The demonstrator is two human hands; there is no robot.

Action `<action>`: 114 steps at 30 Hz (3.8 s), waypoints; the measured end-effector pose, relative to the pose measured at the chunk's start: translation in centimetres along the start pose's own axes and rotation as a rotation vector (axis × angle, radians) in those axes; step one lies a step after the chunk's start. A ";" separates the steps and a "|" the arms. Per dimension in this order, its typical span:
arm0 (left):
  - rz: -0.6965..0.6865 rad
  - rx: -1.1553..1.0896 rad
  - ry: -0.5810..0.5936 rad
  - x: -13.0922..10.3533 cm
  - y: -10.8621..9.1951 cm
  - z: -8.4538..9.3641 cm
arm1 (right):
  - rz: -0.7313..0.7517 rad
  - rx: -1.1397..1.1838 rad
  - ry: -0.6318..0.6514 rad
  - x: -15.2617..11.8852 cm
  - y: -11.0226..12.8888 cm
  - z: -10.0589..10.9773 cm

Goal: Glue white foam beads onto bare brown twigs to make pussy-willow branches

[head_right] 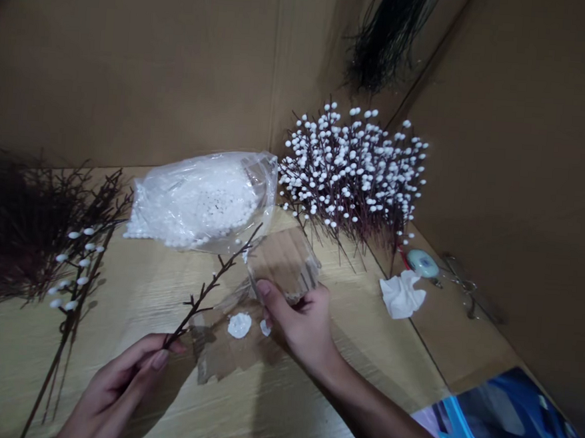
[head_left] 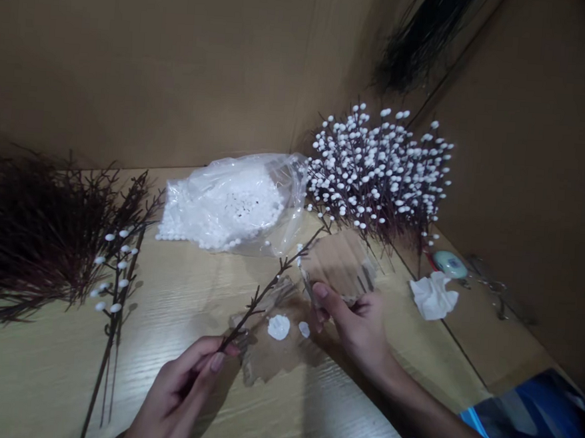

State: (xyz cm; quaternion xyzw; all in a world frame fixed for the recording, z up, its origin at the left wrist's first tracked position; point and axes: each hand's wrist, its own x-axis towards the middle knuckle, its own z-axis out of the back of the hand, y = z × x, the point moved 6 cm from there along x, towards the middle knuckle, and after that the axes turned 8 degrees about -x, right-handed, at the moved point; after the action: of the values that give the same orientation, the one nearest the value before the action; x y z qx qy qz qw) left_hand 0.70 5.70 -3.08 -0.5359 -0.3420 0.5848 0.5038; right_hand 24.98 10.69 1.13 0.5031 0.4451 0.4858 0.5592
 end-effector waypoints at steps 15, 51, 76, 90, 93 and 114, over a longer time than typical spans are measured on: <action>-0.036 0.002 -0.054 0.2 -0.6 0.1 | -0.038 0.072 0.071 0.0 -0.6 -0.6; -0.047 0.019 -0.016 0.3 -0.1 0.3 | -0.022 0.085 0.075 0.0 -0.7 -0.8; 0.017 -0.068 -0.095 0.0 -0.5 0.3 | 0.060 -0.103 -0.033 0.2 0.2 0.1; 0.002 -0.068 -0.107 0.1 -1.0 0.3 | 0.418 -0.308 -0.096 -1.5 1.2 -0.1; 0.031 -0.100 -0.107 0.0 -0.8 0.2 | 0.520 -0.398 -0.158 -1.7 1.5 0.6; 0.046 -0.120 0.076 -0.9 -0.7 -0.7 | 0.633 -0.847 0.248 -4.6 -0.8 0.1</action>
State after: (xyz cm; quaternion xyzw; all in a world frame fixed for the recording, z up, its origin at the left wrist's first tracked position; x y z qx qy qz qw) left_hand 1.47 4.94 -2.28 -0.5948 -0.3448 0.5537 0.4698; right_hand 24.56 6.10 0.44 0.2821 0.0998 0.8232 0.4825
